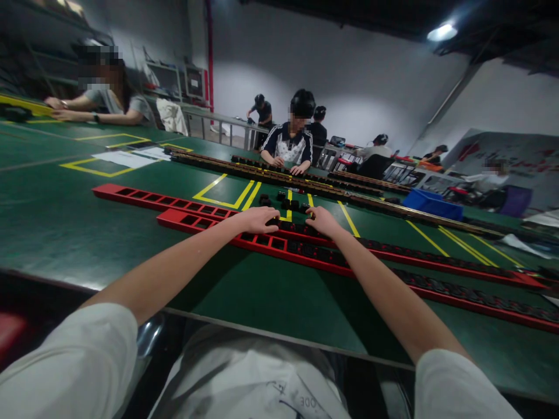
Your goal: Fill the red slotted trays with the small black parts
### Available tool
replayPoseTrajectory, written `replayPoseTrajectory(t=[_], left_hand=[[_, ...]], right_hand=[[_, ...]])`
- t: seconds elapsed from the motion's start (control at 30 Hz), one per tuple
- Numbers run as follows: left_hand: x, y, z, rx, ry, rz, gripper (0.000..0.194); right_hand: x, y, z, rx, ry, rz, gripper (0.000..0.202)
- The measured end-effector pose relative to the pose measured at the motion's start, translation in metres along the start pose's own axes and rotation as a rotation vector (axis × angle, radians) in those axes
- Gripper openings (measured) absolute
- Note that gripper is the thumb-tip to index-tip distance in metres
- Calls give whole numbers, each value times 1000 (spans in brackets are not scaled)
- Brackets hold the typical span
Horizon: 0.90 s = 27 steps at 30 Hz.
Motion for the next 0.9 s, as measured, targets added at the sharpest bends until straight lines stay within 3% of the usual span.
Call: replayPoseTrajectory(t=[0.17,0.43,0.63,0.9], left_hand=[[-2,0,1,-4,2,-18,40],[-6,-1,4,-58,42,-57,47],[-9,-1,16,-131,-13,-25,58],[-8,-1,12,-121,-15,-32,65]], right_hand=[[1,1,3,-3,-65,31,17],[-4,0,8,-18,-167,-45,35],[-11,1,7,-41,-117,-74,31],[-14,3,-2,-8,-133,-58,24]])
Point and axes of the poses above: each hand's wrist, its own y-axis away from the middle knuckle, its own z-axis out of the palm, x = y × z, the point moved 8 cm from there along -y, towards the middle knuckle, and after that the axes turned 3 degrees about x, right-handed, at the moved point
